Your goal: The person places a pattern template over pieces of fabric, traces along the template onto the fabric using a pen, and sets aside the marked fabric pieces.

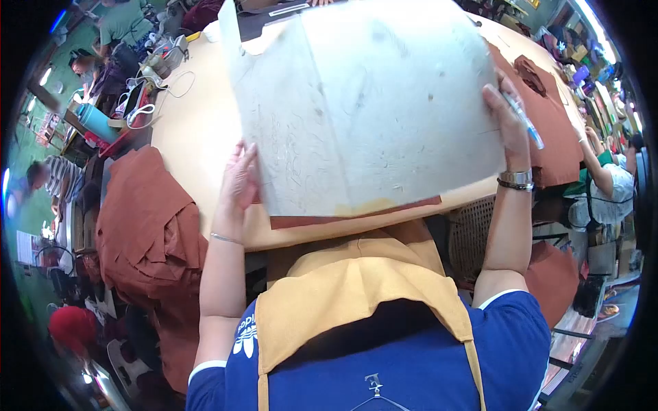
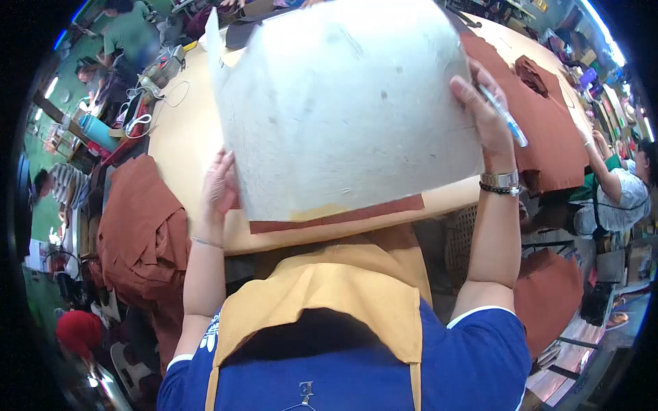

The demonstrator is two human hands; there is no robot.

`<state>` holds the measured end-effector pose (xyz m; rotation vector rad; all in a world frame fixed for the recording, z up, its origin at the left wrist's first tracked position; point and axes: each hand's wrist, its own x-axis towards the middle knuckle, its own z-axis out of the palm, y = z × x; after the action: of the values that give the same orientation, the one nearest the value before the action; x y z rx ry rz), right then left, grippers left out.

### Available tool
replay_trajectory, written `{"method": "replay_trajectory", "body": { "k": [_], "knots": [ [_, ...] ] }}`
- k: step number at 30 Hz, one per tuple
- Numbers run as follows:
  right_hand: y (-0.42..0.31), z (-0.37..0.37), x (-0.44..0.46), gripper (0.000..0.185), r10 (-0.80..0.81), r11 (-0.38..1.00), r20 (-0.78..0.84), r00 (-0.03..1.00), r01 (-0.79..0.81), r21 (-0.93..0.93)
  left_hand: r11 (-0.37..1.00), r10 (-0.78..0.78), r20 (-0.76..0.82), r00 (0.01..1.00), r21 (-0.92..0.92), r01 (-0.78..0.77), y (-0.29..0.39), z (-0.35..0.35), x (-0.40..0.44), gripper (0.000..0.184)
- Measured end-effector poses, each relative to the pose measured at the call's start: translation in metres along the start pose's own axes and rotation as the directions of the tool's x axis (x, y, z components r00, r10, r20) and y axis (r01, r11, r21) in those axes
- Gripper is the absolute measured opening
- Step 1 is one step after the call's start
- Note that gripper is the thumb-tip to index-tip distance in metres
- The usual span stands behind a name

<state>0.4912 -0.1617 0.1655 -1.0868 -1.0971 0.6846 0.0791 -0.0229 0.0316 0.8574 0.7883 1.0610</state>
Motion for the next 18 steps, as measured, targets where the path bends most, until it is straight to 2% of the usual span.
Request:
{"method": "replay_trajectory", "body": {
  "k": [1, 2, 3, 4, 5, 6, 9, 10, 12, 18],
  "knots": [
    [0.021, -0.013, -0.005, 0.049, 0.042, 0.996, -0.023, 0.999, -0.044, -0.082, 0.992, 0.033, -0.06, 0.998, 0.127, -0.026, 0.003, -0.016, 0.002, 0.054],
    [0.035, -0.016, -0.015, 0.051, 0.105, 0.992, -0.032, 0.994, -0.106, -0.067, 0.967, 0.076, -0.113, 0.991, 0.251, -0.045, 0.004, -0.027, 0.002, 0.054],
    [0.071, -0.041, -0.022, 0.051, 0.14, 0.927, -0.061, 0.988, -0.152, -0.343, 0.932, 0.053, -0.099, 0.994, 0.362, -0.014, 0.004, -0.03, 0.001, 0.056],
    [0.083, -0.04, -0.034, 0.049, 0.162, 0.846, -0.047, 0.986, -0.163, -0.508, 0.883, 0.033, -0.083, 0.996, 0.469, 0.01, 0.005, -0.031, 0.001, 0.057],
    [0.112, -0.047, -0.045, 0.047, 0.233, 0.858, -0.061, 0.971, -0.235, -0.457, 0.821, 0.013, -0.068, 0.998, 0.57, 0.028, 0.006, -0.032, 0.003, 0.058],
    [0.121, -0.046, -0.051, 0.051, 0.274, 0.818, -0.08, 0.958, -0.276, -0.505, 0.761, 0.008, -0.086, 0.996, 0.647, 0.05, 0.001, -0.039, 0.008, 0.059],
    [0.137, -0.048, -0.063, 0.052, 0.289, 0.71, -0.123, 0.95, -0.298, -0.637, 0.663, 0.001, -0.101, 0.995, 0.745, 0.075, 0.003, -0.037, 0.007, 0.056],
    [0.14, -0.049, -0.066, 0.052, 0.282, 0.755, -0.116, 0.952, -0.295, -0.586, 0.593, 0.022, -0.106, 0.994, 0.802, 0.072, 0.005, -0.036, 0.007, 0.055],
    [0.135, -0.045, -0.067, 0.051, 0.261, 0.723, -0.133, 0.956, -0.285, -0.629, 0.441, 0.065, -0.11, 0.992, 0.895, 0.07, 0.008, -0.034, 0.006, 0.055],
    [0.135, -0.04, -0.062, 0.05, 0.215, 0.702, -0.134, 0.967, -0.249, -0.667, 0.402, 0.141, -0.112, 0.984, 0.914, 0.046, 0.008, -0.03, 0.004, 0.055]
  ]
}}
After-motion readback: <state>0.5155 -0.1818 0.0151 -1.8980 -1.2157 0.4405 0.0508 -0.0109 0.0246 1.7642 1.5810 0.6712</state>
